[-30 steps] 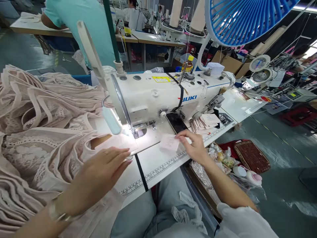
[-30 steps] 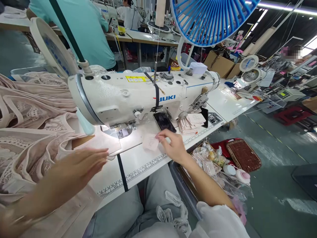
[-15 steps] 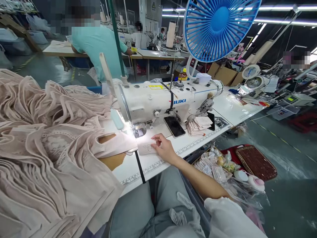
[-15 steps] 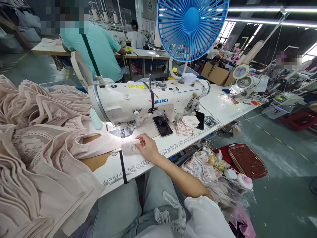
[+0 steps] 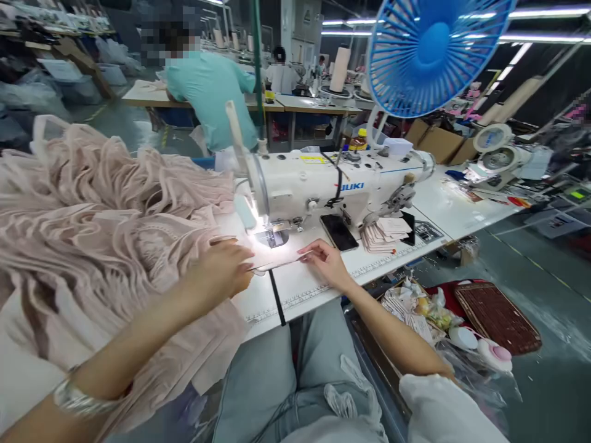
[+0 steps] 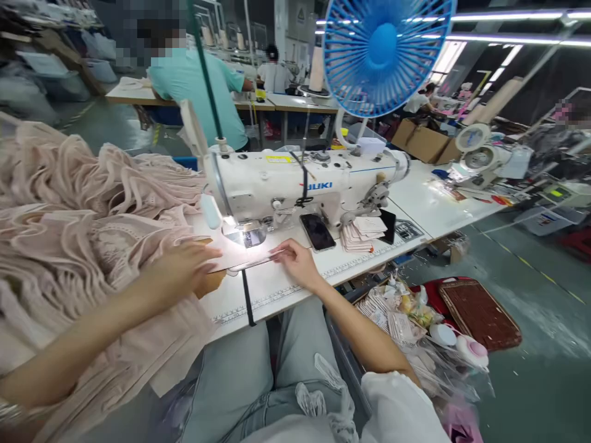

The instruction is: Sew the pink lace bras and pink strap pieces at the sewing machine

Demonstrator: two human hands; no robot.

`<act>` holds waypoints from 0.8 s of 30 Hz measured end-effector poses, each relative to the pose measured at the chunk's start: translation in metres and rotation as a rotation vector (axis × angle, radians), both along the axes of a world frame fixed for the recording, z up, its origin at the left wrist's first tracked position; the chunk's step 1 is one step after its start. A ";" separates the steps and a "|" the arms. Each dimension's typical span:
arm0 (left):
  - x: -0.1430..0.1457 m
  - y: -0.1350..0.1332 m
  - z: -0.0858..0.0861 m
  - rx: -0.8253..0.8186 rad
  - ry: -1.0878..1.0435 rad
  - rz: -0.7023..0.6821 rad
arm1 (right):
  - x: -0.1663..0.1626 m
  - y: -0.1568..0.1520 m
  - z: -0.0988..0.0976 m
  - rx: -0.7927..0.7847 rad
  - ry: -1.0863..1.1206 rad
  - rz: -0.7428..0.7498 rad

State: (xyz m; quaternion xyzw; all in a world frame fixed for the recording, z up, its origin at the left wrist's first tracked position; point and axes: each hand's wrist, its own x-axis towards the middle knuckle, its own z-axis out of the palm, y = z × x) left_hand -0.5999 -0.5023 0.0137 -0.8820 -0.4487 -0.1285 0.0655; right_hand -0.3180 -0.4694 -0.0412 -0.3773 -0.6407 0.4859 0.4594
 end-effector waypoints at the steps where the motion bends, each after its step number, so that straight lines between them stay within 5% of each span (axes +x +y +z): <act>1: -0.001 0.001 -0.006 -0.033 0.063 0.014 | 0.002 0.007 0.001 0.055 -0.046 -0.010; 6: 0.005 0.003 -0.037 -0.195 0.334 0.072 | 0.003 0.050 0.002 0.336 -0.510 0.042; 11: 0.011 0.008 -0.039 -0.036 0.369 0.064 | -0.018 0.050 0.009 0.643 -1.049 0.066; 20: 0.015 0.017 -0.047 0.157 0.260 -0.230 | -0.019 0.042 0.018 0.621 -1.443 0.097; 24: 0.052 0.005 -0.050 0.192 0.319 -0.157 | -0.023 0.051 0.019 0.662 -1.455 0.121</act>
